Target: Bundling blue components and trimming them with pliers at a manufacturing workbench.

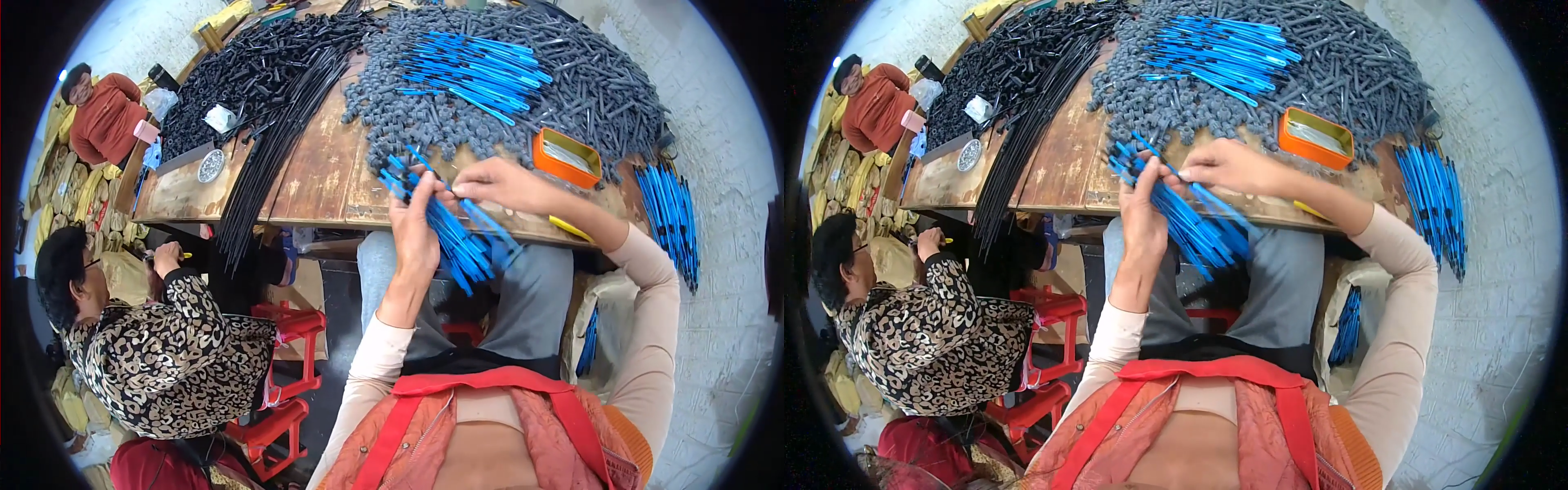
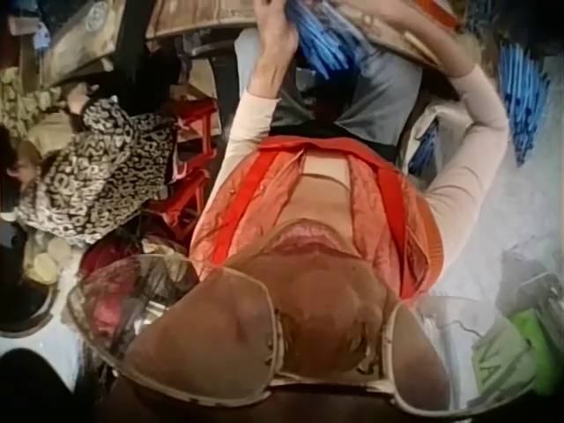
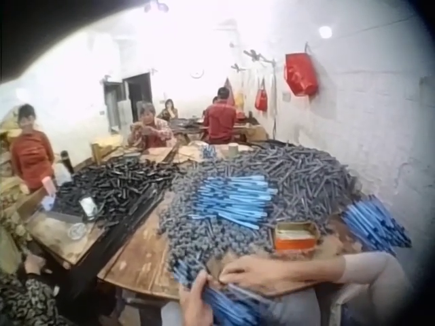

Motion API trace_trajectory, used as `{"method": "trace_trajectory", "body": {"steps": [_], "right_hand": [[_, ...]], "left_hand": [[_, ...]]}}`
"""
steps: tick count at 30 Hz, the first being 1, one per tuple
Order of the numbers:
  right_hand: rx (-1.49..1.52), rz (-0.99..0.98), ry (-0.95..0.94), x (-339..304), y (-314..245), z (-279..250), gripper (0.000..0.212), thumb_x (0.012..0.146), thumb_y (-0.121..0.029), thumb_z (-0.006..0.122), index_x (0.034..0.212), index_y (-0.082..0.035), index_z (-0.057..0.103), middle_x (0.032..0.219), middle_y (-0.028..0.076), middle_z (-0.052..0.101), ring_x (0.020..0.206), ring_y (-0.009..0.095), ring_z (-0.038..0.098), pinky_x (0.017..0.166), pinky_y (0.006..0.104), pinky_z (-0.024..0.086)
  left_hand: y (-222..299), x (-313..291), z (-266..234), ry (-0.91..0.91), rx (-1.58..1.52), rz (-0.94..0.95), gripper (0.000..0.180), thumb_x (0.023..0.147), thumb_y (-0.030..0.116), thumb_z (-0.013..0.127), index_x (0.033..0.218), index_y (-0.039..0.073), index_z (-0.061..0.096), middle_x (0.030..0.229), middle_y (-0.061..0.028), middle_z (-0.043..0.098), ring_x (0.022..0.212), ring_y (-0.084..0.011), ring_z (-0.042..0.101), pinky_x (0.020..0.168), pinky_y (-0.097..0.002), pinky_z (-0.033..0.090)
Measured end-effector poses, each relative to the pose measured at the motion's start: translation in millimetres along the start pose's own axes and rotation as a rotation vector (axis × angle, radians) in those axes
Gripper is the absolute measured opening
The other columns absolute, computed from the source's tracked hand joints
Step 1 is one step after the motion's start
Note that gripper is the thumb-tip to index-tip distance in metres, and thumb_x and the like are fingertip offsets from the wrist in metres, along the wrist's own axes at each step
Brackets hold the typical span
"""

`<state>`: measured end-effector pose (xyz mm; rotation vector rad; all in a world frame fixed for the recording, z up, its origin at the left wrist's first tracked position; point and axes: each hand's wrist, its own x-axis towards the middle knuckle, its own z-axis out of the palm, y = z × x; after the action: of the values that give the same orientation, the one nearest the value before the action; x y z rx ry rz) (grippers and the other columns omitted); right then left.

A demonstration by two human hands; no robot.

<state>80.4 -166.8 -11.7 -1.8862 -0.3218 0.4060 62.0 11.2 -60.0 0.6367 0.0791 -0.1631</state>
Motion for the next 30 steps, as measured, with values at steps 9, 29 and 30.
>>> {"method": "trace_trajectory", "body": {"steps": [9, 29, 30], "right_hand": [[-1.194, -0.262, 0.587, 163.8, 45.1, -112.0, 0.02, 0.083, -0.023, 0.068, 0.085, -0.003, 0.064, 0.084, 0.015, 0.064, 0.085, 0.035, 0.062, 0.074, 0.044, 0.049], [-0.009, -0.178, 0.391, -17.3, -60.1, -82.1, 0.026, 0.098, -0.026, 0.054, 0.094, -0.001, 0.061, 0.072, 0.003, 0.059, 0.064, 0.01, 0.057, 0.06, 0.0265, 0.047], [0.005, -0.151, 0.293, -34.1, -55.8, -54.9, 0.025, 0.098, -0.026, 0.054, 0.093, -0.002, 0.06, 0.073, 0.004, 0.06, 0.065, 0.01, 0.058, 0.061, 0.0271, 0.048]], "left_hand": [[10.3, 16.2, -21.1, -0.067, -0.111, -0.266, 0.024, 0.091, 0.012, 0.064, 0.114, 0.01, 0.056, 0.099, -0.0097, 0.068, 0.091, -0.0226, 0.068, 0.079, -0.0365, 0.056], [14.4, 5.0, -18.3, -0.157, -0.073, -0.117, 0.039, 0.092, 0.018, 0.065, 0.127, 0.011, 0.051, 0.119, -0.0098, 0.063, 0.108, -0.0232, 0.063, 0.086, -0.0362, 0.054], [20.9, -7.3, -1.9, -0.135, -0.072, -0.113, 0.039, 0.092, 0.018, 0.065, 0.127, 0.011, 0.051, 0.119, -0.0098, 0.063, 0.108, -0.0232, 0.063, 0.086, -0.0362, 0.054]]}}
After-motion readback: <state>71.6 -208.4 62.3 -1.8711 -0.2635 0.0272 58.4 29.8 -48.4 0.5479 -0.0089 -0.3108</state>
